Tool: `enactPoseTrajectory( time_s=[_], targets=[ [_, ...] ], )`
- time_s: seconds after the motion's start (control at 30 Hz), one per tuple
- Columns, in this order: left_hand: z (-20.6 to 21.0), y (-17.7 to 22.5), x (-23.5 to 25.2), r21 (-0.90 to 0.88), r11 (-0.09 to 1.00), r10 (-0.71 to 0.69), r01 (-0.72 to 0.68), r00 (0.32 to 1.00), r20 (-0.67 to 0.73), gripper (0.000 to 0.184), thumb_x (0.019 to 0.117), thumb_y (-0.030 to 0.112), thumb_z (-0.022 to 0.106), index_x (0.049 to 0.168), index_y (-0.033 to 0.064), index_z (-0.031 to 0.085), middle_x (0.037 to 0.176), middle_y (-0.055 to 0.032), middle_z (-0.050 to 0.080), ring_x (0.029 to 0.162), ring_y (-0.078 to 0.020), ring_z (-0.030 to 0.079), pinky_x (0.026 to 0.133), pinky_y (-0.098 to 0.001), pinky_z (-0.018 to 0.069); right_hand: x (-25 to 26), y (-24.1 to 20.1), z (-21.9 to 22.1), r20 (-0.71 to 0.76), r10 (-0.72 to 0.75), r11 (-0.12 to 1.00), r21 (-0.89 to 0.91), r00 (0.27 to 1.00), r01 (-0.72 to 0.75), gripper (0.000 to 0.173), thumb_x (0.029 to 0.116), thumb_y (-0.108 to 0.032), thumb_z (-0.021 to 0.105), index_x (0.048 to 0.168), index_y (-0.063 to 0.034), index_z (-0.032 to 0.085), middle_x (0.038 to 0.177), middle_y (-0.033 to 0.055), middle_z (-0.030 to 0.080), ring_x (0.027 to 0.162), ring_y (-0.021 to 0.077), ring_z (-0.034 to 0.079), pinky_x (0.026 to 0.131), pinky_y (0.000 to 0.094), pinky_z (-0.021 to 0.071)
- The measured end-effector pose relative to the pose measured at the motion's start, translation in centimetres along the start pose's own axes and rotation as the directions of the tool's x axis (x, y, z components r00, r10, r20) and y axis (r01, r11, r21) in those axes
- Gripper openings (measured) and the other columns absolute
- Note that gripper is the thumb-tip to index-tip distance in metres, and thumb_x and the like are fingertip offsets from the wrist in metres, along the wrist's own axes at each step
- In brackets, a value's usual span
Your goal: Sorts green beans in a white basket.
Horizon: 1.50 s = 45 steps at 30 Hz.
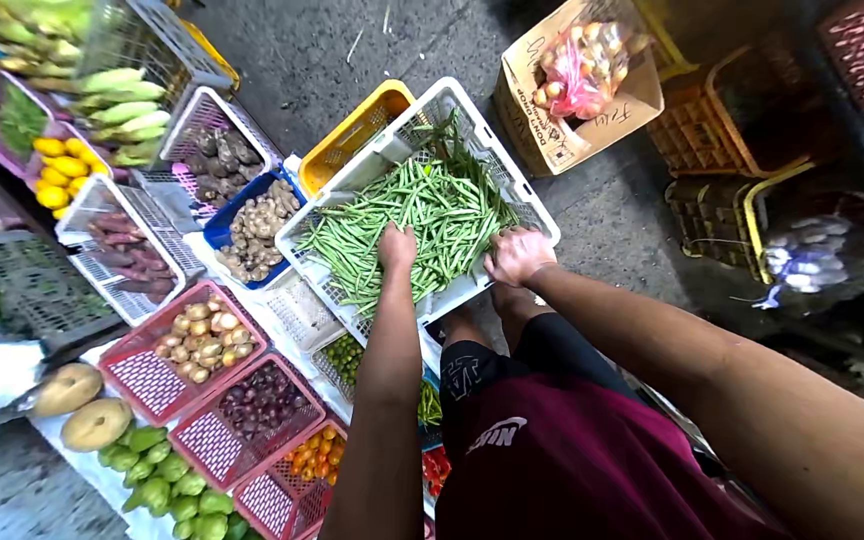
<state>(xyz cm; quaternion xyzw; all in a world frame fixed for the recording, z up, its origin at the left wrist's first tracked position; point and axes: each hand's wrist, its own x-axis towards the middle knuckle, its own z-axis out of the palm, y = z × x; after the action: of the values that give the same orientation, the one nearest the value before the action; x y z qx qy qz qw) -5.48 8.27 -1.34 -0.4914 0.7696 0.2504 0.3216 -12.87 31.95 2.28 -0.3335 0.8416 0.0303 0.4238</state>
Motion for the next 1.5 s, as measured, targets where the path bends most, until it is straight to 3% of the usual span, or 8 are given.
enactPoseTrajectory(
  time_s=[0.2,0.33,0.67,0.87,0.97,1.07,1.23,1.5],
  targets=[
    [0.9,-0.6,1.0,-0.079,0.996,0.042,-0.047,0.997,-0.062,0.039,0.1068,0.039,0.05,0.123,0.0064,0.063,0.106,-0.0191,0.072,0.103,-0.0369,0.071,0.087,-0.0611,0.0565,-0.2,0.1,0.1,-0.031,-0.016,1.0,-0.008,0.999,0.015,0.051,0.0952,-0.052,0.046,0.111,-0.0107,0.072,0.114,0.0131,0.072,0.115,0.034,0.066,0.091,0.0558,0.053],
    [-4.8,-4.1,-3.0,-0.085,0.971,0.199,-0.223,0.954,-0.225,0.046,0.1101,0.042,0.041,0.126,0.0032,0.061,0.1,-0.021,0.07,0.095,-0.0398,0.07,0.082,-0.063,0.0559,-0.2,0.3,0.5,-0.083,-0.005,1.0,-0.01,0.997,0.005,0.05,0.0935,-0.052,0.048,0.108,-0.0116,0.073,0.111,0.0121,0.073,0.112,0.0331,0.067,0.09,0.0549,0.0537],
    [-24.2,-3.3,0.2,0.086,0.793,0.39,-0.603,0.395,-0.831,0.035,0.1076,0.026,0.046,0.119,-0.0013,0.064,0.105,-0.0154,0.072,0.099,-0.0198,0.069,0.091,-0.0383,0.053,0.0,0.1,0.9,-0.124,0.021,0.999,-0.047,0.992,-0.027,0.047,0.0928,-0.052,0.052,0.105,-0.012,0.073,0.111,0.0104,0.073,0.11,0.0317,0.069,0.089,0.0541,0.0547],
    [-19.0,0.0,10.2,0.235,0.817,0.57,-0.527,0.799,-0.19,0.046,0.1031,0.039,0.057,0.135,0.0059,0.062,0.131,-0.0204,0.065,0.123,-0.0379,0.063,0.105,-0.062,0.0488,0.0,0.3,0.9,-0.122,0.014,0.999,-0.048,0.992,-0.02,0.049,0.0926,-0.053,0.049,0.107,-0.0119,0.072,0.112,0.0109,0.073,0.111,0.032,0.068,0.091,0.0536,0.054],
    [-17.6,-0.6,7.4,0.136,0.822,0.561,-0.552,0.747,-0.357,0.036,0.1024,0.03,0.055,0.126,0.0065,0.068,0.12,-0.0141,0.071,0.11,-0.0266,0.069,0.1,-0.0487,0.0538,0.0,0.4,0.4,-0.126,0.012,0.999,-0.034,0.992,-0.017,0.051,0.0926,-0.053,0.047,0.107,-0.0106,0.072,0.112,0.0121,0.073,0.112,0.0334,0.068,0.092,0.0544,0.0535],
    [-13.7,-1.9,2.2,0.071,0.787,0.615,-0.613,0.771,-0.164,0.029,0.1045,0.021,0.052,0.115,0.0026,0.071,0.105,-0.0165,0.073,0.098,-0.0292,0.072,0.092,-0.0535,0.0569,0.0,0.4,0.5,-0.122,0.005,1.0,-0.023,0.993,-0.007,0.051,0.0931,-0.053,0.047,0.108,-0.01,0.071,0.112,0.0126,0.073,0.112,0.0332,0.068,0.09,0.0546,0.0539],
    [-4.3,-5.0,3.1,0.449,0.733,0.54,-0.512,0.838,0.075,0.039,0.1038,0.02,0.051,0.141,0.0235,0.063,0.129,-0.0092,0.07,0.116,-0.0319,0.069,0.094,-0.0584,0.0559,-0.1,0.5,0.4,-0.133,-0.001,1.0,-0.016,0.991,-0.001,0.049,0.0931,-0.051,0.048,0.104,-0.0085,0.07,0.109,0.0139,0.073,0.11,0.034,0.069,0.087,0.0551,0.0544],
    [-4.8,-5.0,4.2,0.507,0.718,0.522,-0.476,0.851,0.059,0.032,0.0989,0.018,0.06,0.13,0.016,0.068,0.125,-0.0124,0.07,0.112,-0.0342,0.069,0.091,-0.0582,0.0566,0.0,0.4,0.2,-0.12,0.001,1.0,-0.022,0.993,-0.003,0.05,0.093,-0.053,0.047,0.105,-0.0095,0.071,0.11,0.0127,0.073,0.111,0.0328,0.069,0.09,0.0543,0.0543]
  ],
)
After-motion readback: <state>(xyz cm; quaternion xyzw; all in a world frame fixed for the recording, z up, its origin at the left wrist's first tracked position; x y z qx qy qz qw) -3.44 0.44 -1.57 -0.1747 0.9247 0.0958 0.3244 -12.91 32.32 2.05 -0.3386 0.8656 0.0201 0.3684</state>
